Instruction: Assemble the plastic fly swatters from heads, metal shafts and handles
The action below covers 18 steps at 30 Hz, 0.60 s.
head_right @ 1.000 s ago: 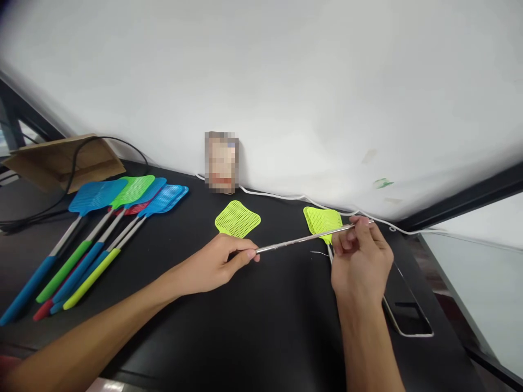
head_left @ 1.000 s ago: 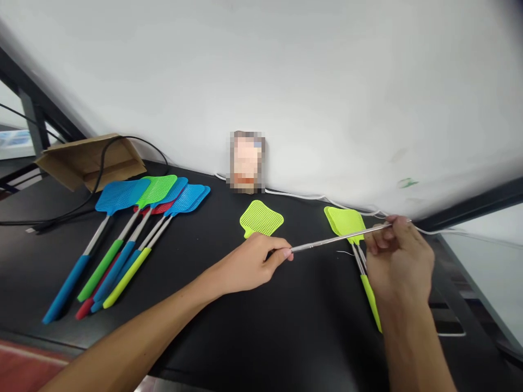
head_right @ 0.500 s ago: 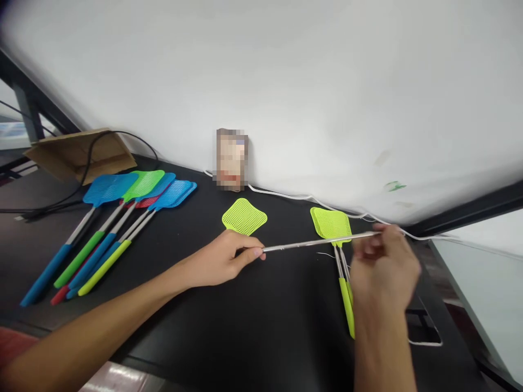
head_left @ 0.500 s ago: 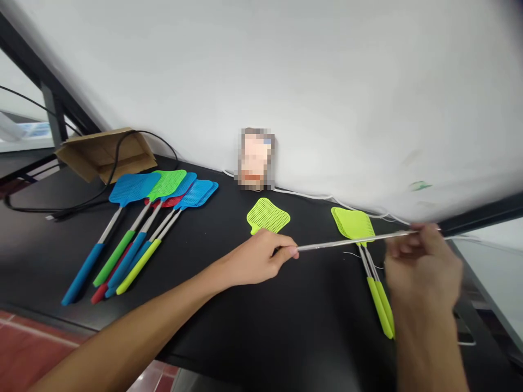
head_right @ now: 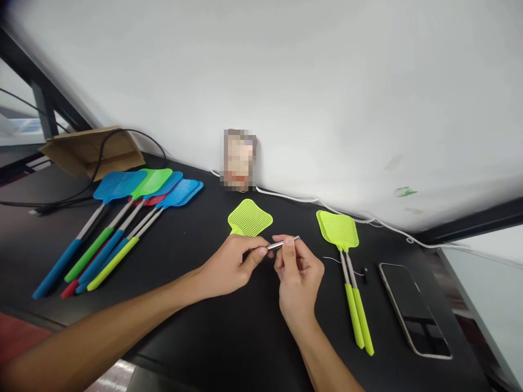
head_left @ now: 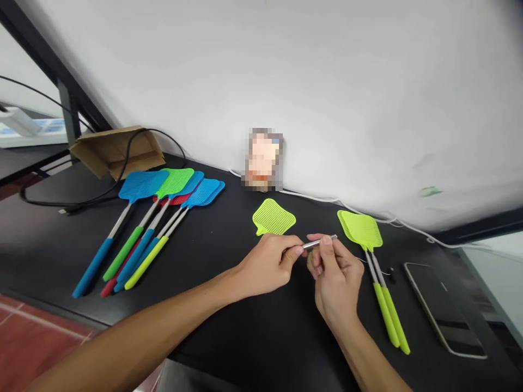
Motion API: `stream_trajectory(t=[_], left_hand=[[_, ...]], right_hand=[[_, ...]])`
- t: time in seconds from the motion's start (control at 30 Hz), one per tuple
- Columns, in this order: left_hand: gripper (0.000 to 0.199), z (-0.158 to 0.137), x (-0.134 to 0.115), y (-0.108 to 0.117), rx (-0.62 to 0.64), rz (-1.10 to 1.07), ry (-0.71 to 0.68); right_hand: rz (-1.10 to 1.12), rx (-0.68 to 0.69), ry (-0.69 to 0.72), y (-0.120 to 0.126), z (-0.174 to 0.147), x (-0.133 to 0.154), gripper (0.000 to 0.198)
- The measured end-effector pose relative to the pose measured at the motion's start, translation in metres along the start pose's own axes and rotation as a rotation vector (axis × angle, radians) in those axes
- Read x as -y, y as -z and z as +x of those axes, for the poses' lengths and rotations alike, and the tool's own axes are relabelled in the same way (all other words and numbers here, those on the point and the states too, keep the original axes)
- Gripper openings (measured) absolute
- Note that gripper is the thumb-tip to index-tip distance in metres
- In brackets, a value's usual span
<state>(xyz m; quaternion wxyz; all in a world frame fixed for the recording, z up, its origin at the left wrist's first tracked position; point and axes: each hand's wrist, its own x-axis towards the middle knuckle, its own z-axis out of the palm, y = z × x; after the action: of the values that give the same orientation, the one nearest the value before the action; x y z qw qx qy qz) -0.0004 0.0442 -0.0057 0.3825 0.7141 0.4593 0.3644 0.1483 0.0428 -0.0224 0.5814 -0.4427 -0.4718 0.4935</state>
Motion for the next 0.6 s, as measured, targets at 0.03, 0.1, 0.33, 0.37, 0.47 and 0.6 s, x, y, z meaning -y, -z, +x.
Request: stream_trajectory(t=[0.03, 0.1, 0.33, 0.37, 0.47, 0.6], left_hand=[[0.03, 0.001, 0.001, 0.001, -0.003, -0.002, -0.007], [0.031, 0.005, 0.004, 0.004, -0.068, -0.024, -0.02], [0.028, 0.02, 0.02, 0.032, -0.511, -0.309, 0.001], [0.026, 0.021, 0.022, 0.035, -0.535, -0.342, -0.002], [0.023, 0.024, 0.026, 0.038, -0.554, -0.411, 0.015], [0.021, 0.027, 0.032, 0.039, -0.501, -0.43, 0.112]], right_hand=[[-0.009, 0.018, -0.01, 0.003, 0.002, -0.001, 0.031], [-0.049, 0.063, -0.027, 0.009, 0.008, -0.004, 0.041], [-0.889, 0.101, 0.288, 0.004, 0.037, -0.014, 0.047], [-0.985, 0.097, 0.336, 0.0, 0.042, -0.016, 0.05], [-1.183, 0.126, 0.397, -0.019, 0.053, -0.024, 0.065], [-1.372, 0.19, 0.409, -0.041, 0.058, -0.031, 0.091]])
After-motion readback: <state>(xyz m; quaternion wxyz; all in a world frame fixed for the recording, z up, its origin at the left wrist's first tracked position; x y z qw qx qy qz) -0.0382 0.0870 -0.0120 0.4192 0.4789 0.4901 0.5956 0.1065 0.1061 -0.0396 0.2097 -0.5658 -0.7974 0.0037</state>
